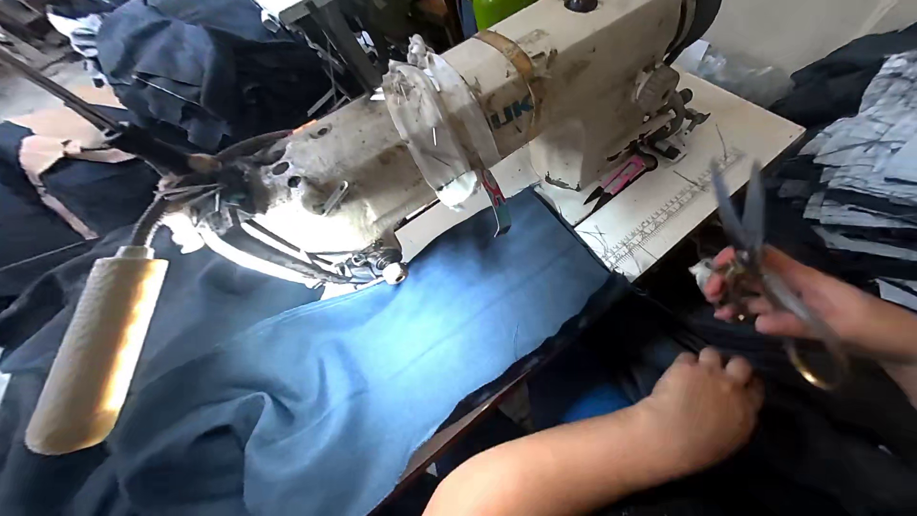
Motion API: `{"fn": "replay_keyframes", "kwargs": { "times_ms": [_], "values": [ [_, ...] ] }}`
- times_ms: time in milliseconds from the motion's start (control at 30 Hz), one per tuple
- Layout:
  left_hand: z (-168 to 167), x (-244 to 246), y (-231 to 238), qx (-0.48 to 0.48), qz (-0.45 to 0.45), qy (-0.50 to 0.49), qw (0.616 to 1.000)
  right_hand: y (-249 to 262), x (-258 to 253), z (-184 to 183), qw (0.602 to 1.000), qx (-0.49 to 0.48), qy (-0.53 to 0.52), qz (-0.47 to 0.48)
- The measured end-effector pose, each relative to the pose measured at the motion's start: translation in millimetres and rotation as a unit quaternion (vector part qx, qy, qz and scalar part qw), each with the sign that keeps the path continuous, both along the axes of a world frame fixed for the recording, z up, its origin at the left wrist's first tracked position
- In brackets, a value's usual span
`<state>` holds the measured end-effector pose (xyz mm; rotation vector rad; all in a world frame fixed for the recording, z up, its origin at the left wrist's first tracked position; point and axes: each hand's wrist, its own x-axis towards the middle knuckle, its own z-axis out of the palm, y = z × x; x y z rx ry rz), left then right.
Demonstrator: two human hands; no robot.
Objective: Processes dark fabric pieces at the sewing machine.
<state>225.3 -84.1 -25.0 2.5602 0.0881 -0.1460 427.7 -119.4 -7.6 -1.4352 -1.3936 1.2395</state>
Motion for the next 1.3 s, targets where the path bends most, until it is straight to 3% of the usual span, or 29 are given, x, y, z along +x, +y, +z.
{"fn": "replay_keyframes", "kwargs": {
  "times_ms": [33,100,167,233,267,367,433,667,900,1033,1133,1300],
  "values": [
    [-1,-4,-2,-0.015,-0.010,0.039,0.999,-4,-3,1,0.999,-0.031,-0.009,0.020],
    [11,-28,8,-0.044,0.013,-0.001,0.999,-16,-2,-2,0.993,-0.100,0.001,0.069],
    [30,-57,34,-0.016,0.108,-0.100,0.989,-28,-5,-8,0.978,-0.174,0.041,0.110],
    [32,-67,72,0.066,0.249,-0.198,0.946,-32,-16,-16,0.960,-0.231,0.074,0.138],
    [25,-68,88,0.099,0.309,-0.192,0.926,-32,-25,-20,0.951,-0.253,0.096,0.147],
    [0,-68,114,0.088,0.387,0.018,0.918,-30,-54,-29,0.947,-0.279,0.109,0.121],
    [-15,-66,111,0.103,0.393,0.064,0.911,-32,-65,-31,0.948,-0.276,0.126,0.099],
    [-23,-73,90,0.096,0.390,0.014,0.916,-33,-75,-43,0.956,-0.222,0.190,0.015],
    [-20,-73,91,0.084,0.386,0.043,0.918,-5,-90,-46,0.965,-0.200,0.155,-0.073],
    [-19,-72,92,0.082,0.386,0.051,0.918,-3,-96,-26,0.965,-0.222,0.064,-0.126],
    [-20,-75,86,0.079,0.380,0.031,0.921,-8,-93,-28,0.963,-0.231,0.072,-0.119],
    [-34,-85,56,0.117,0.352,-0.078,0.925,-4,-87,-44,0.950,-0.251,0.177,-0.061]
  ]
}}
